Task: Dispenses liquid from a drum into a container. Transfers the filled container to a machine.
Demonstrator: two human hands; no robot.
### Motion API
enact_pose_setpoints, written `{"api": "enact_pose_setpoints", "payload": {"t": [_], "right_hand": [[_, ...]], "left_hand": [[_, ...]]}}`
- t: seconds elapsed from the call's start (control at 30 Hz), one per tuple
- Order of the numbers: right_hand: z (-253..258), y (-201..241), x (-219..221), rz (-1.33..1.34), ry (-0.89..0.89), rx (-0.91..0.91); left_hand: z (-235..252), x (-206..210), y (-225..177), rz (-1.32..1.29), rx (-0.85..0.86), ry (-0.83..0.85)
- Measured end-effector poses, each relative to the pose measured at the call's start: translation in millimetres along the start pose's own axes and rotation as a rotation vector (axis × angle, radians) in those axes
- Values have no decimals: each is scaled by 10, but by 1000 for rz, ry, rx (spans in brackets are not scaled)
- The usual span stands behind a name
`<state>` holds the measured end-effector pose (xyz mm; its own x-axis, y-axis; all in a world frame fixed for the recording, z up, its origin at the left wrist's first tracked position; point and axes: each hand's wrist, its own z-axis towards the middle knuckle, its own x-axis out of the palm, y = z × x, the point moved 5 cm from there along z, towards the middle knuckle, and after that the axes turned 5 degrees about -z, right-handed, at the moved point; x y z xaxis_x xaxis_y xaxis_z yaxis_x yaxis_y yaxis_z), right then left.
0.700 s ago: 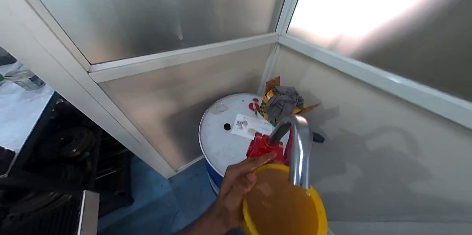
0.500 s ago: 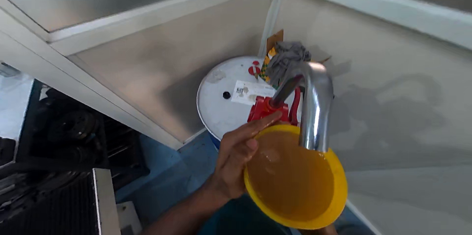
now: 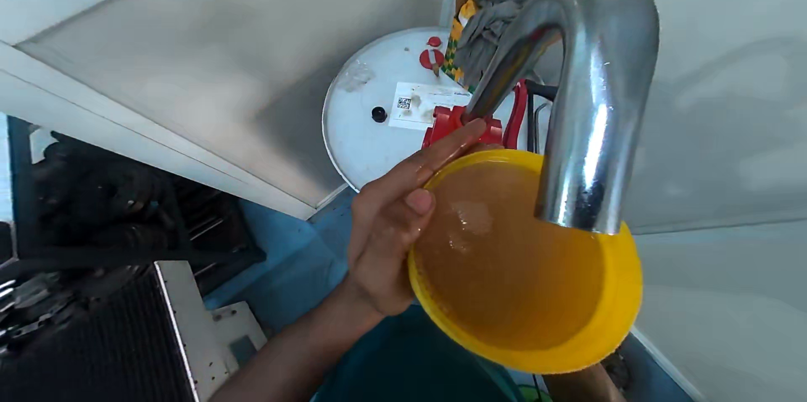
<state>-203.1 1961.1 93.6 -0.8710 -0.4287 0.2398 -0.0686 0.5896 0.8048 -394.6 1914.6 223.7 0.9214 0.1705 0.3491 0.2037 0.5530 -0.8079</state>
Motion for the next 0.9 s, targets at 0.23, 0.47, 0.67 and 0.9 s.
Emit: {"api": "enact_pose_setpoints", "payload": {"t": [0.23,0.47,0.67,0.9], "right_hand": [[-9,79,70,66,-2,-52],[6,-7,44,130,-12,-105],[-150,116,161,174,-146,-127],[-61,-80,75,191,54,-276]], "left_hand": [[3,-7,3,19,-3,2],[-22,-31,21,4,18,-12],[-22,-56,97,27,89,-25],[-43,-52,136,39,76,-47]]}}
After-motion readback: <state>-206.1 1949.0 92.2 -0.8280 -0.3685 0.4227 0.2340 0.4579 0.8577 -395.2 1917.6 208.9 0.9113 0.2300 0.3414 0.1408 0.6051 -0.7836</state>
